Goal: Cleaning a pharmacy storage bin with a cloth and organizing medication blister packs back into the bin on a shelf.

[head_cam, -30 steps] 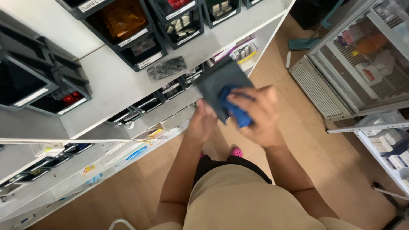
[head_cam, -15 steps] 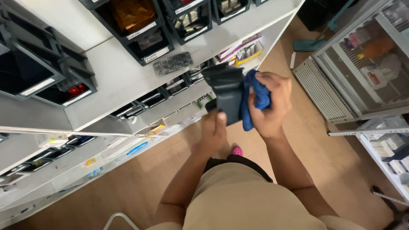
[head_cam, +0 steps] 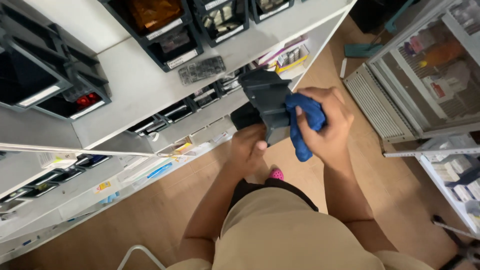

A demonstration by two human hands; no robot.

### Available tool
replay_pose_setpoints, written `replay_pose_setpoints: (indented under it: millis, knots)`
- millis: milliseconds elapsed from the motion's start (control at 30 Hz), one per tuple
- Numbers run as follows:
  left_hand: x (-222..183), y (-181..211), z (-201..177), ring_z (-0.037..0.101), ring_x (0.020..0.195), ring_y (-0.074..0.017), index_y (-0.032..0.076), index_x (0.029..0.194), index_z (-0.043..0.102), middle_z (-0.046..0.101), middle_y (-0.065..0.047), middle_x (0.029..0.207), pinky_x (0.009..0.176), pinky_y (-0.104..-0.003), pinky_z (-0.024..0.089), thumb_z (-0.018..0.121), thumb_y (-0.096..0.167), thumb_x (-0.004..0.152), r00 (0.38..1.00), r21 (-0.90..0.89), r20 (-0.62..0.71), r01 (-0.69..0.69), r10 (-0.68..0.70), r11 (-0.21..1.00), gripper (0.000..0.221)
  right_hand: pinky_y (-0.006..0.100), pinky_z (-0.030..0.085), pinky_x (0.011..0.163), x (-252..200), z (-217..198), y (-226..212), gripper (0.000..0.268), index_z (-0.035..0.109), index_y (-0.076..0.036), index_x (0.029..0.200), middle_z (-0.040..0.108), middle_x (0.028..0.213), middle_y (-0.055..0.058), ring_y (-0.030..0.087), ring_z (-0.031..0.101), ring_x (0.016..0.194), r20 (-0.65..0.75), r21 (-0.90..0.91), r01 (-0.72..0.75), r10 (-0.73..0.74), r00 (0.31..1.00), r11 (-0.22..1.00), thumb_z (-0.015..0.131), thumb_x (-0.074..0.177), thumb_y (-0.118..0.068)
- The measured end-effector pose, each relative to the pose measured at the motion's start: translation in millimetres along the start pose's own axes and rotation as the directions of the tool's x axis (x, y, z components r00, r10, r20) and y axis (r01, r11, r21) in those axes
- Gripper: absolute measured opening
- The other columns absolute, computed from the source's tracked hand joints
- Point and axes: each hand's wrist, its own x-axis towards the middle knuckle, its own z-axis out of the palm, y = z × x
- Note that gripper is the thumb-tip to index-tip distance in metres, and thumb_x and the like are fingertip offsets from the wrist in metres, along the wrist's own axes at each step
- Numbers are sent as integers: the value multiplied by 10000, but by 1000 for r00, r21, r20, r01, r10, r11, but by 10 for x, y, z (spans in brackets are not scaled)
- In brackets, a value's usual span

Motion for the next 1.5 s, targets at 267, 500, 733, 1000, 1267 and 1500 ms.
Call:
replay_pose_setpoints:
  millis: [267, 500, 733, 1000, 1267, 1500]
  knots:
    - [-560, -540, 154, 664, 1142, -284, -37, 1336, 588, 661, -228, 1263, 979, -447, 562, 435, 636, 1020, 577, -855, 179, 492, -797, 163, 759, 432, 529, 785, -32, 122, -232, 288, 766, -42, 1111, 740, 1031, 156, 370, 663, 834, 110, 9, 151, -151, 982, 988, 751, 881, -215]
    - [-938, -762, 161, 606, 1246, -343, 43, 1447, 445, 602, -235, 1352, 1089, -519, 472, 715, 26, 877, 655, -856, 74, 428, -752, 288, 630, 435, 508, 752, -84, 107, -151, 278, 749, 0, 1148, 730, 1089, 180, 369, 641, 826, 0, -60, 205, -205, 979, 977, 738, 923, -165]
    - [-506, -316, 244, 540, 1188, -103, 108, 1596, 235, 506, -43, 1359, 1077, -286, 485, 687, 423, 949, 749, -754, 47, 460, -661, 468, 850, 385, 510, 799, -441, 566, -86, 526, 783, -88, 1098, 741, 1069, 141, 285, 615, 851, 7, -141, 458, -461, 887, 878, 503, 987, -520]
    - [-1368, -1093, 229, 455, 1385, -360, 8, 1573, 320, 407, -280, 1547, 1179, -540, 349, 427, 568, 1029, 732, -489, -245, 473, -636, 732, 788, 480, 431, 773, -398, 201, 210, 434, 652, -107, 1219, 659, 1147, 140, 349, 677, 968, 37, -165, 296, -294, 955, 941, 664, 930, -431]
    - [-314, 80, 54, 610, 442, -297, 84, 863, 628, 587, -96, 513, 417, -358, 422, 729, 148, 865, 874, 126, -199, 471, -443, 873, 119, 543, 468, 850, -196, 63, -175, 360, 694, -18, 1139, 695, 1094, 214, 453, 716, 912, -30, -65, 268, -270, 962, 961, 772, 835, -194]
    - [-174, 20, -115, 648, 488, -253, 40, 802, 630, 633, -139, 548, 444, -372, 447, 794, 229, 865, 812, 38, -262, 549, -522, 835, 258, 491, 423, 908, -149, 326, 26, 329, 702, -114, 1253, 687, 1184, 132, 359, 621, 1036, -68, -145, 241, -252, 965, 960, 664, 1004, -326]
